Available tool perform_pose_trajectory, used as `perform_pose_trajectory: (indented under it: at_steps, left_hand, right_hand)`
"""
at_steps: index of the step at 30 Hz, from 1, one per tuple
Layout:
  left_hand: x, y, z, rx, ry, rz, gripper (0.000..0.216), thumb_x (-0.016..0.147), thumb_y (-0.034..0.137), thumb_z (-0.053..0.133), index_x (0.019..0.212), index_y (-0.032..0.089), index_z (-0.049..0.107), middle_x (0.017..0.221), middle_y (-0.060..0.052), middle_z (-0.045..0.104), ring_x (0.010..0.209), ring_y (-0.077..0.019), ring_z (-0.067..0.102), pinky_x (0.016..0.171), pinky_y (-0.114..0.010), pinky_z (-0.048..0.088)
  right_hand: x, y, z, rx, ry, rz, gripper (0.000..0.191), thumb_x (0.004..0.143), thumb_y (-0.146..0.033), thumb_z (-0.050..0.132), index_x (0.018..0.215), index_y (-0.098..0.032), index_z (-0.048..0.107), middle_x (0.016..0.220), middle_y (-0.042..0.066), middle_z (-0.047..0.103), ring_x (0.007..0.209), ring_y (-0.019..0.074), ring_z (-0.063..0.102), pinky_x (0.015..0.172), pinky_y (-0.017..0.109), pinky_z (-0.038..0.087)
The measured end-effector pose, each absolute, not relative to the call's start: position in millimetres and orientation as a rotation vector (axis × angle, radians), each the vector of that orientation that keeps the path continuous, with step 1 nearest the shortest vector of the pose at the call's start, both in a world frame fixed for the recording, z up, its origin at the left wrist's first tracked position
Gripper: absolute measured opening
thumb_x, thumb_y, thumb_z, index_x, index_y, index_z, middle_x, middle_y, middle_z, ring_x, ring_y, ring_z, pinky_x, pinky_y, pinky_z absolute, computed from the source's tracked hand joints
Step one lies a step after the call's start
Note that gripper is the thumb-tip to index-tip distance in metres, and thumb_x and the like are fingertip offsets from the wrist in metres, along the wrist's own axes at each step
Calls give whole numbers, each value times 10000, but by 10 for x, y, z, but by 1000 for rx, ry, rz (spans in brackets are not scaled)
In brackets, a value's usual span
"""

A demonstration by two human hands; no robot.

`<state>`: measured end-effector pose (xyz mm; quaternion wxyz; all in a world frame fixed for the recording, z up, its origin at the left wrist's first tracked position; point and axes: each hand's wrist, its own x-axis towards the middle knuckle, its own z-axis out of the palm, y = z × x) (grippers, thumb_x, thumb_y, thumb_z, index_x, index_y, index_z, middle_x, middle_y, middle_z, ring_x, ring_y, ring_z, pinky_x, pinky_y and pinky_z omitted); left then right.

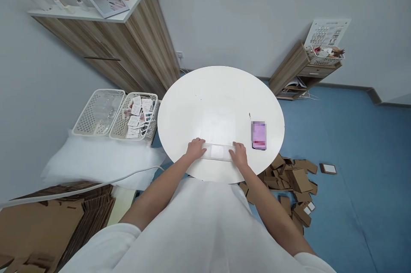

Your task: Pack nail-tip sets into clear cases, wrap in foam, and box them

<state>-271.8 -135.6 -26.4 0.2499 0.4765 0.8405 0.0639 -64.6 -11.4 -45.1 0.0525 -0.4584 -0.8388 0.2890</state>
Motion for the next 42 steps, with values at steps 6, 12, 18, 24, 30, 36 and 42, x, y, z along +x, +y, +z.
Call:
perform_pose_trajectory:
  at_steps: [6, 12, 18, 24, 30, 36, 42]
  left_hand:
    - [-2553, -1416, -130, 1791, 2133, 284, 422, 712, 233, 516, 1131, 216, 472, 1235, -97, 446, 1167, -268, 369, 952, -418, 272]
    - [-2430, -1342, -135, 1851, 2018, 124, 594, 606, 356, 652, 1141, 219, 432, 1237, -97, 444, 1148, -280, 383, 978, -451, 206]
    - [-2439, -1401, -145, 1838, 1965, 131, 510, 627, 272, 601, 1109, 220, 440, 1156, -86, 498, 1066, -256, 453, 953, -415, 242]
    - [-2349, -1642, -132, 1750, 1884, 237, 557, 589, 331, 599, 1112, 204, 453, 1056, -73, 559, 997, -255, 500, 923, -390, 294]
    - [-2383, -1654, -74, 1666, 1872, 280, 392, 655, 351, 565, 1030, 236, 541, 1085, -49, 576, 1070, -250, 482, 922, -386, 323]
    - [-2497, -1546, -31, 1585, 1999, 437, 380, 759, 469, 482, 1039, 227, 567, 1120, -56, 574, 1060, -240, 503, 931, -406, 330]
    - [-2623, -1466, -137, 1343, 2048, 638, 369, 731, 384, 543, 1057, 211, 555, 1080, -46, 606, 986, -216, 555, 861, -338, 412]
  right_hand:
    - [-578, -227, -380, -897, -2793, 538, 318, 834, -286, 426, 1132, -188, 476, 1341, 134, 362, 1219, 284, 326, 963, 471, 283]
    - [-721, -255, -408, -587, -3036, 606, 408, 705, -315, 624, 1077, -211, 494, 1364, 107, 367, 1169, 287, 400, 899, 445, 356]
    - [-680, -242, -390, -626, -3092, 741, 380, 718, -297, 592, 1072, -208, 488, 1326, 98, 425, 1144, 268, 433, 895, 418, 366]
    - [-464, -440, -239, -610, -3068, 1022, 430, 741, -371, 539, 1120, -183, 463, 1282, 105, 470, 1106, 249, 463, 893, 384, 368]
    - [-453, -425, -124, -688, -2977, 1191, 376, 755, -382, 528, 1078, -192, 501, 1239, 94, 505, 1065, 235, 494, 883, 374, 380]
    - [-579, -281, -59, -776, -2898, 1193, 296, 840, -424, 409, 967, -205, 563, 1085, 81, 576, 997, 208, 524, 824, 337, 404]
    - [-659, -188, -103, -1086, -2800, 1230, 349, 871, -442, 338, 1022, -210, 550, 1036, 66, 596, 938, 191, 544, 776, 300, 401]
